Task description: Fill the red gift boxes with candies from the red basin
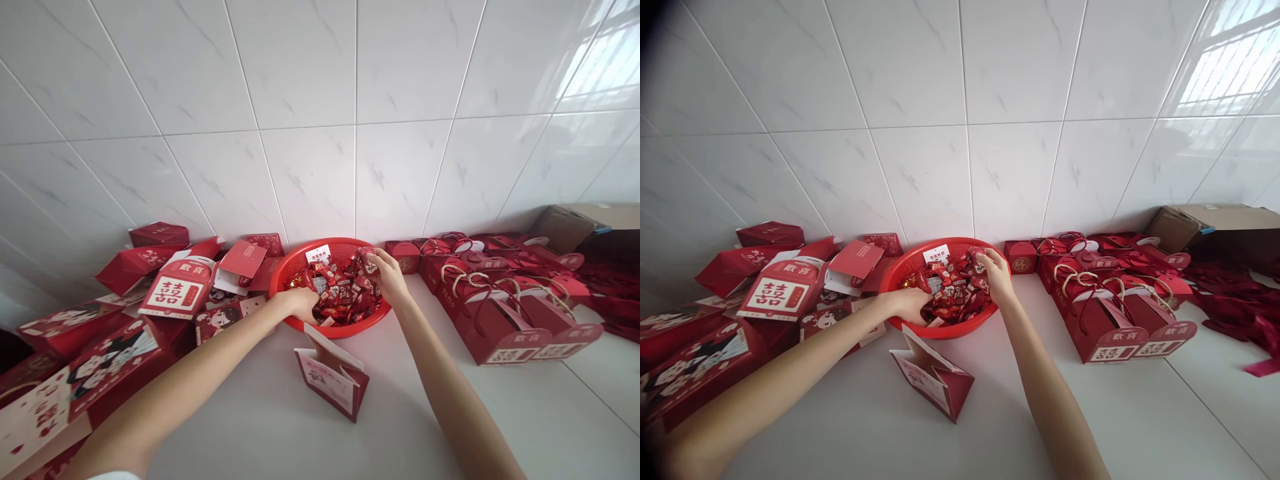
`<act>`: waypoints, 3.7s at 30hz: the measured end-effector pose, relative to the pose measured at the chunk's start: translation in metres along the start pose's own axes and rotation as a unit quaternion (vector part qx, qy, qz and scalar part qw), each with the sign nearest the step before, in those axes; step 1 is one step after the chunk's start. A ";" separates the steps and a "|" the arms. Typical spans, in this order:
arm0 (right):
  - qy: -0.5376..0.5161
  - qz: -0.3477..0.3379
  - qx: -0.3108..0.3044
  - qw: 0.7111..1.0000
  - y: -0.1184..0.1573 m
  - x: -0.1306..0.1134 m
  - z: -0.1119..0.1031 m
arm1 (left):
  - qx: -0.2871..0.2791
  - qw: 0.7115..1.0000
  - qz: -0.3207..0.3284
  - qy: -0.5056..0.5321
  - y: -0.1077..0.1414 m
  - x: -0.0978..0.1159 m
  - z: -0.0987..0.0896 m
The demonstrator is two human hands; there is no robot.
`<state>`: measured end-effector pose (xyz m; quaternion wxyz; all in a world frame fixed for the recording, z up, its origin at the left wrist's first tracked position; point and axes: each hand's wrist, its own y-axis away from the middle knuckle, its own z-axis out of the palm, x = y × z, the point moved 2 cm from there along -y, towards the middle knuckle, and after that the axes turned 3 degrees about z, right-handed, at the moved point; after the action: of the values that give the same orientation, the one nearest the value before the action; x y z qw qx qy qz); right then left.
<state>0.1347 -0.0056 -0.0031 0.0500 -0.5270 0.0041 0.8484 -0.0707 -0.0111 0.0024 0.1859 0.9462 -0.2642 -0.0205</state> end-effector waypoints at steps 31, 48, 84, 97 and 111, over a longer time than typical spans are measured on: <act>0.005 -0.012 -0.006 1.000 0.001 0.001 0.001 | -0.073 0.996 0.038 -0.034 -0.012 0.028 0.006; 0.011 -0.003 -0.025 1.000 -0.002 0.001 -0.002 | 0.082 0.892 0.057 0.441 -0.028 -0.009 -0.003; -0.019 0.019 -0.066 0.997 -0.002 0.001 -0.004 | 0.169 0.716 0.003 0.677 -0.044 0.011 -0.020; -0.041 0.035 -0.064 0.997 -0.003 -0.001 -0.003 | 0.112 0.960 0.170 0.191 -0.036 0.015 -0.012; -0.031 0.023 -0.061 0.997 -0.006 0.001 -0.005 | 0.167 0.965 0.080 0.187 -0.033 0.000 -0.007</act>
<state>0.1390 0.0000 -0.0063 -0.0021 -0.5020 -0.0373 0.8641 -0.0530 0.0176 -0.0029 0.0719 0.9267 -0.2991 0.2158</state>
